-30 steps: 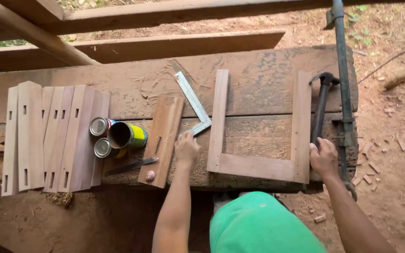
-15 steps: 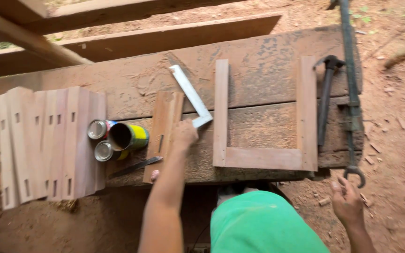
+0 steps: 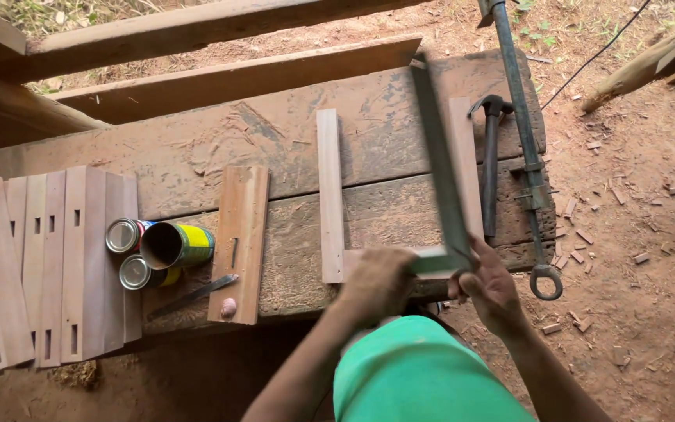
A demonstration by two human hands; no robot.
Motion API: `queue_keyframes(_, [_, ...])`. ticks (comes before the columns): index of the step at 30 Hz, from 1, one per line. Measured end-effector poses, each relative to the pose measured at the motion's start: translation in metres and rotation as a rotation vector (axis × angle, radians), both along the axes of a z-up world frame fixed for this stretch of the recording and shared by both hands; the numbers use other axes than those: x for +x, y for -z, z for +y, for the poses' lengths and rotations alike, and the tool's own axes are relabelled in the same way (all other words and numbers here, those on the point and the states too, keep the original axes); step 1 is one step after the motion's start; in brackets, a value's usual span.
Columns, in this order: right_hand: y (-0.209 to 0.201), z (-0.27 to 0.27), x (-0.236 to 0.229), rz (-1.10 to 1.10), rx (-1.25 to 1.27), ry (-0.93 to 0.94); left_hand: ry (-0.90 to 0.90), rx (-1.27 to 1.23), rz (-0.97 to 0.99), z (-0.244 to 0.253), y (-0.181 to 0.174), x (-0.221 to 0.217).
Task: The person assembles a rectangular wooden frame on a rustic workbench. They position wood pieces together, use a hammer to drive nails at the joints, apply glue from a can to a joint, check alignment with a try square, and secure the frame with a long bar clamp, adjusting the pieces as they work.
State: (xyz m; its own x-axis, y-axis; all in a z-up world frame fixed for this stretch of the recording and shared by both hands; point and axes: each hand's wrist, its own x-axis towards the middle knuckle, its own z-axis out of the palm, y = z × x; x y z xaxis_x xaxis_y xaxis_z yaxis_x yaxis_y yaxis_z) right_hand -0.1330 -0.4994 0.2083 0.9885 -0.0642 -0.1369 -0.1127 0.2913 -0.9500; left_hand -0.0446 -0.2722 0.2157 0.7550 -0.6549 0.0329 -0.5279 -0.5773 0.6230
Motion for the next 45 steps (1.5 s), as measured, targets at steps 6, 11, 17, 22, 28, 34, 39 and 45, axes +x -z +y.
queue_keyframes(6, [0.032,-0.048,-0.053,0.243,-0.259,0.173,-0.046,-0.114,0.042,-0.025,0.056,-0.051])
queue_keyframes(11, [0.029,-0.09,-0.087,0.365,-0.381,0.259,-0.596,-0.139,1.117,-0.005,0.171,-0.08])
queue_keyframes(17, [0.065,-0.126,-0.105,0.458,-0.643,0.332,-1.171,-0.979,1.642,-0.03,0.23,-0.071])
queue_keyframes(22, [0.06,-0.107,-0.073,0.255,-0.822,0.429,-1.376,-1.185,1.527,-0.039,0.202,-0.062])
queue_keyframes(28, [0.069,-0.117,-0.038,0.03,-0.746,0.307,-1.362,-1.16,1.263,-0.025,0.069,-0.034])
queue_keyframes(34, [-0.002,-0.124,0.039,-0.068,-0.732,0.198,-1.061,-1.237,1.089,-0.031,-0.017,0.001])
queue_keyframes(39, [-0.031,-0.135,0.081,-0.055,-0.77,0.075,-1.022,-1.269,1.006,-0.039,-0.019,0.026])
queue_keyframes(45, [-0.031,-0.14,0.102,-0.057,-0.786,0.044,-1.019,-1.272,0.965,-0.043,-0.031,0.044])
